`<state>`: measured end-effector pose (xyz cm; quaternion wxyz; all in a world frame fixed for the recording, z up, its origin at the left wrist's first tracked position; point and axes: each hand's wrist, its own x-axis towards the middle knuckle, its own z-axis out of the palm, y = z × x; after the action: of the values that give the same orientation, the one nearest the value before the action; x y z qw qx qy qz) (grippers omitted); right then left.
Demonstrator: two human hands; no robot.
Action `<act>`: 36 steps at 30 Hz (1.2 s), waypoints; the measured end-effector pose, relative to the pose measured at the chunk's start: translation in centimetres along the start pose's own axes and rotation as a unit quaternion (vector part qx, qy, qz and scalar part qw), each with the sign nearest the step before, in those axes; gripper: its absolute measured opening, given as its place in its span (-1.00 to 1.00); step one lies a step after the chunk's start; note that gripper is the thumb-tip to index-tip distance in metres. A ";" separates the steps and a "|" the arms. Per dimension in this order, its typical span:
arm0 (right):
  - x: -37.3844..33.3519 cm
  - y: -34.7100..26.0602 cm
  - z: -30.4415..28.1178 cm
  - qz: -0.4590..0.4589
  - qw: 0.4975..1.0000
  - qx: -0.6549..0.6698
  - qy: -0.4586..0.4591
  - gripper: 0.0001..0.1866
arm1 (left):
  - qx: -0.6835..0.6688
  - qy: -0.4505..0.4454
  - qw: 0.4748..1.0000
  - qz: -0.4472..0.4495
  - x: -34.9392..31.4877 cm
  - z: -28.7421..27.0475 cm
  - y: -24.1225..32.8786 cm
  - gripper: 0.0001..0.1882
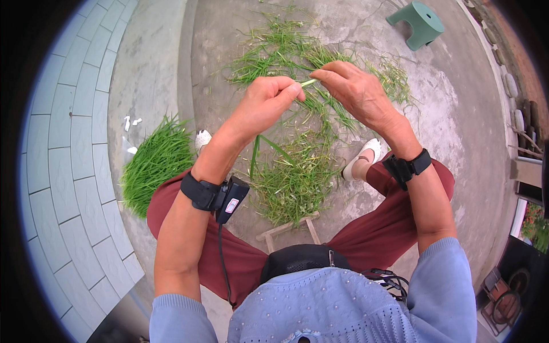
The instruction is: The person picks through a pile of green stalks on the ground by hand, selecting individual stems and gathering them into a bundle.
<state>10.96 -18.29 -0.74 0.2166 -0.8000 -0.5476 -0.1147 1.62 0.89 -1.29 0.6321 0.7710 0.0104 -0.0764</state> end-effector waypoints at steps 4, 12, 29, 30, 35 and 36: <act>-0.3 -0.1 0.5 -0.009 0.999 -0.049 -0.003 -0.87 | 0.007 -0.010 1.000 0.000 -0.1 0.3 0.0 -0.75; 0.7 -1.2 2.1 0.311 0.893 0.320 0.055 -0.79 | 0.005 0.003 0.998 0.065 0.6 0.8 -0.1 -0.75; 2.3 4.8 0.1 0.490 0.610 0.594 0.188 -0.85 | 0.019 0.027 0.999 0.027 0.3 0.1 0.0 -0.76; 2.1 5.4 -0.8 0.475 0.616 0.585 0.230 -0.87 | 0.027 0.036 0.999 0.027 0.0 -0.6 0.2 -0.76; -1.1 2.5 1.7 0.380 0.805 0.449 -0.081 -0.76 | -0.158 0.105 0.982 -0.003 -1.1 -4.0 0.9 -0.79; -1.3 1.4 2.8 0.304 0.855 0.376 -0.185 -0.77 | -0.188 0.115 0.975 -0.014 -1.2 -4.6 1.0 -0.80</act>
<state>11.62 -18.50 -4.05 0.4196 -0.7907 -0.3083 0.3221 1.02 5.24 0.72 0.7593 0.6416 0.1083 0.0077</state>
